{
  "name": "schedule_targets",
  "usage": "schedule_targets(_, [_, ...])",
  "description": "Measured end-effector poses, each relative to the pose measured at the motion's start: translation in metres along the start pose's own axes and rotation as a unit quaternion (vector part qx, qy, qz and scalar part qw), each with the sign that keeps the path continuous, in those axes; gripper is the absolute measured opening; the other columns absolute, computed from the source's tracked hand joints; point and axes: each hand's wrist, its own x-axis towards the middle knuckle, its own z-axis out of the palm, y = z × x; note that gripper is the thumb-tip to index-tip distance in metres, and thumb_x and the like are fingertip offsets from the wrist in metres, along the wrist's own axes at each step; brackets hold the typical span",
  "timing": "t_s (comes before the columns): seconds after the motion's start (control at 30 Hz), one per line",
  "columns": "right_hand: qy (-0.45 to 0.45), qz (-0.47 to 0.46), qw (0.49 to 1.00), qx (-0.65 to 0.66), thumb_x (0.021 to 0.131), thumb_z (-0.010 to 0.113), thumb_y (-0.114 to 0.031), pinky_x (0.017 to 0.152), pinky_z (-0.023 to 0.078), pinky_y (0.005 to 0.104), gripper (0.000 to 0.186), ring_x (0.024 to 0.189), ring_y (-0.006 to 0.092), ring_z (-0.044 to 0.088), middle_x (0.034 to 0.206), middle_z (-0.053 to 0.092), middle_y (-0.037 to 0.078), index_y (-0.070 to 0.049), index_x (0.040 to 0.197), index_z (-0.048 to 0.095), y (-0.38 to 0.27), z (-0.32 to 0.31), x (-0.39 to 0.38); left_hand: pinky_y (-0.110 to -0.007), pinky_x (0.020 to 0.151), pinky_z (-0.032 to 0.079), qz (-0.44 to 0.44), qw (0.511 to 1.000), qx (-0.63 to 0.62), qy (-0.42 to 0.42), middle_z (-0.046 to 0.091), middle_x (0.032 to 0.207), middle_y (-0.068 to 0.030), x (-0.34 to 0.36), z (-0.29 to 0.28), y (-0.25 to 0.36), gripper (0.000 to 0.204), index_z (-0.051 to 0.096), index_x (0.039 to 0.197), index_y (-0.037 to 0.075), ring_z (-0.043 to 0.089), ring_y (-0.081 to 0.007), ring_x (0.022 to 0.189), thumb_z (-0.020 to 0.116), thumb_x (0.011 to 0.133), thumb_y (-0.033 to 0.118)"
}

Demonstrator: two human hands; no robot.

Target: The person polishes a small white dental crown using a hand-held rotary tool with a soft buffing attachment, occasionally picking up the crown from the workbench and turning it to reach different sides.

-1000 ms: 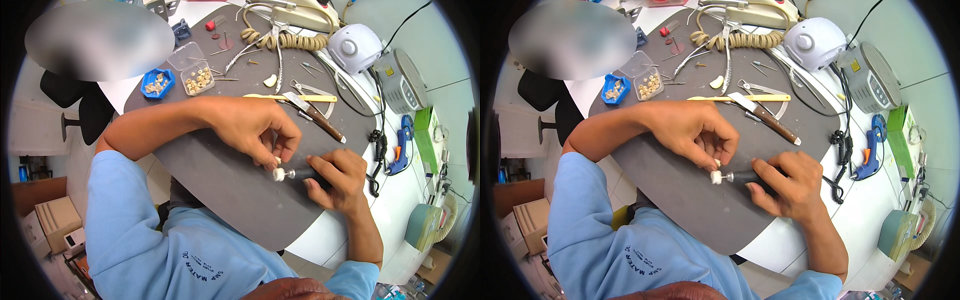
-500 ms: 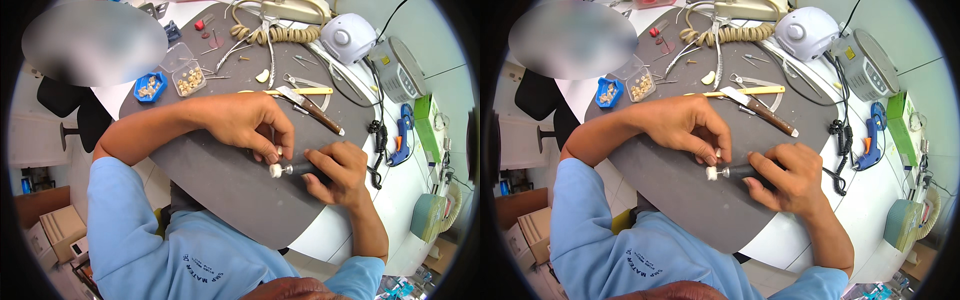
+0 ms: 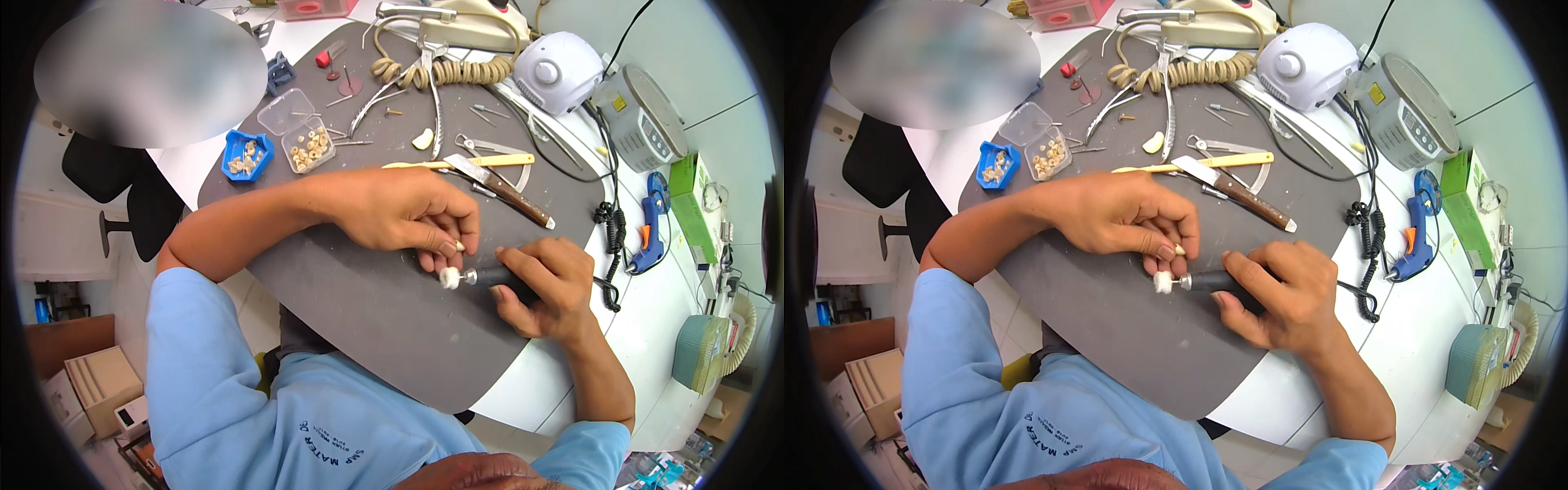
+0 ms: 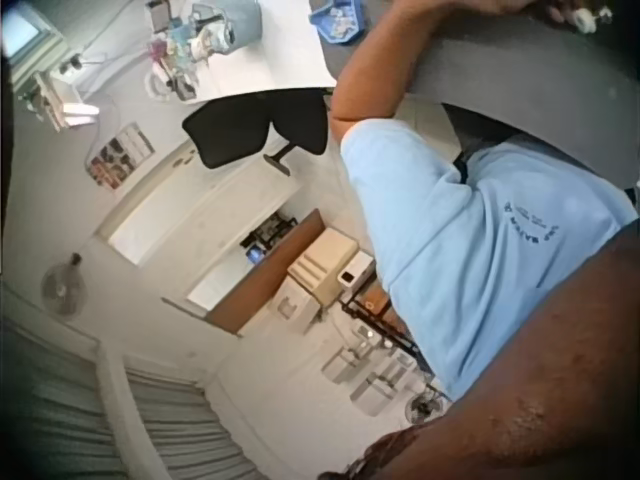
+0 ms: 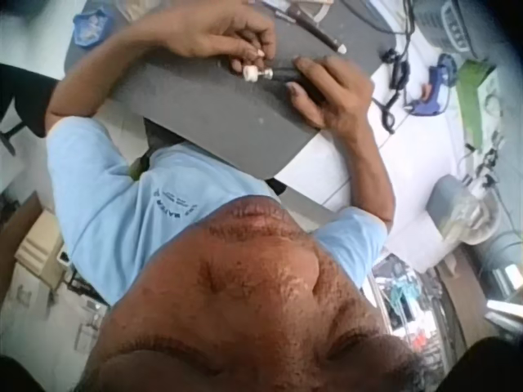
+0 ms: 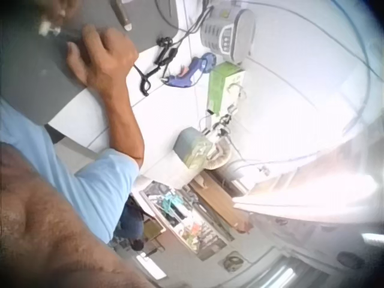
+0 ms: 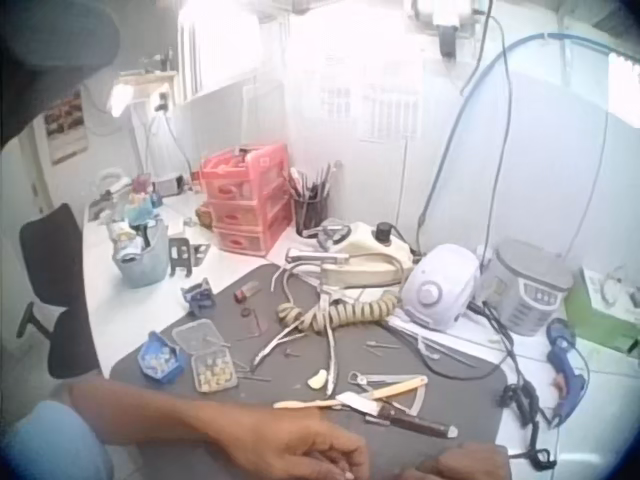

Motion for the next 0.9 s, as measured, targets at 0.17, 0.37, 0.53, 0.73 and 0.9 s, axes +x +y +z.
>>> schedule_targets(0.17, [0.007,0.004,1.000,0.000,0.080,0.091,-0.031,0.058,0.042,0.0375,0.034,0.062,0.0213,0.057,0.079,0.066,0.002,-0.009,0.105,0.084,0.000,0.001,-0.001,-0.027,0.085,0.065,0.007,1.000,0.007,-0.022,0.085,0.113,-0.0115,0.001,-0.003,-0.003,0.019,0.071,0.129,-0.004,0.079,-0.0118,0.093,0.070,0.114,0.007])
schedule_targets(0.37, [0.004,0.008,1.000,0.005,0.080,0.090,-0.031,0.058,0.043,0.0379,0.034,0.063,0.0214,0.058,0.078,0.066,0.002,-0.009,0.105,0.084,0.000,0.003,-0.001,-0.028,0.087,0.066,0.006,0.999,-0.017,-0.026,0.085,0.112,-0.0128,0.001,-0.004,-0.005,0.022,0.071,0.129,-0.005,0.081,-0.0134,0.097,0.075,0.112,0.008])
schedule_targets(0.53, [0.005,0.009,1.000,0.001,0.080,0.090,-0.031,0.058,0.043,0.0375,0.034,0.062,0.0209,0.057,0.078,0.066,0.002,-0.009,0.106,0.084,0.000,0.001,-0.001,-0.028,0.092,0.067,-0.001,0.998,-0.045,-0.031,0.085,0.114,-0.0141,0.003,-0.008,-0.005,0.022,0.070,0.128,-0.006,0.083,-0.0149,0.102,0.076,0.110,0.005])
schedule_targets(0.73, [-0.002,0.012,1.000,-0.002,0.080,0.090,-0.031,0.058,0.043,0.0369,0.034,0.062,0.0201,0.057,0.079,0.067,0.002,-0.009,0.106,0.086,-0.001,0.001,-0.001,-0.028,0.094,0.067,-0.010,0.998,-0.042,-0.042,0.085,0.116,-0.0151,0.001,-0.007,-0.004,0.022,0.069,0.127,-0.007,0.083,-0.0154,0.104,0.076,0.108,0.001])
schedule_targets(0.9, [-0.001,0.009,1.000,-0.004,0.079,0.090,-0.031,0.057,0.043,0.0363,0.034,0.062,0.0199,0.057,0.080,0.068,0.002,-0.010,0.105,0.086,0.001,0.001,-0.001,-0.028,0.086,0.067,-0.030,0.998,-0.032,-0.048,0.085,0.111,-0.0153,-0.002,-0.008,-0.002,0.020,0.069,0.123,-0.007,0.084,-0.0171,0.101,0.076,0.105,0.000])
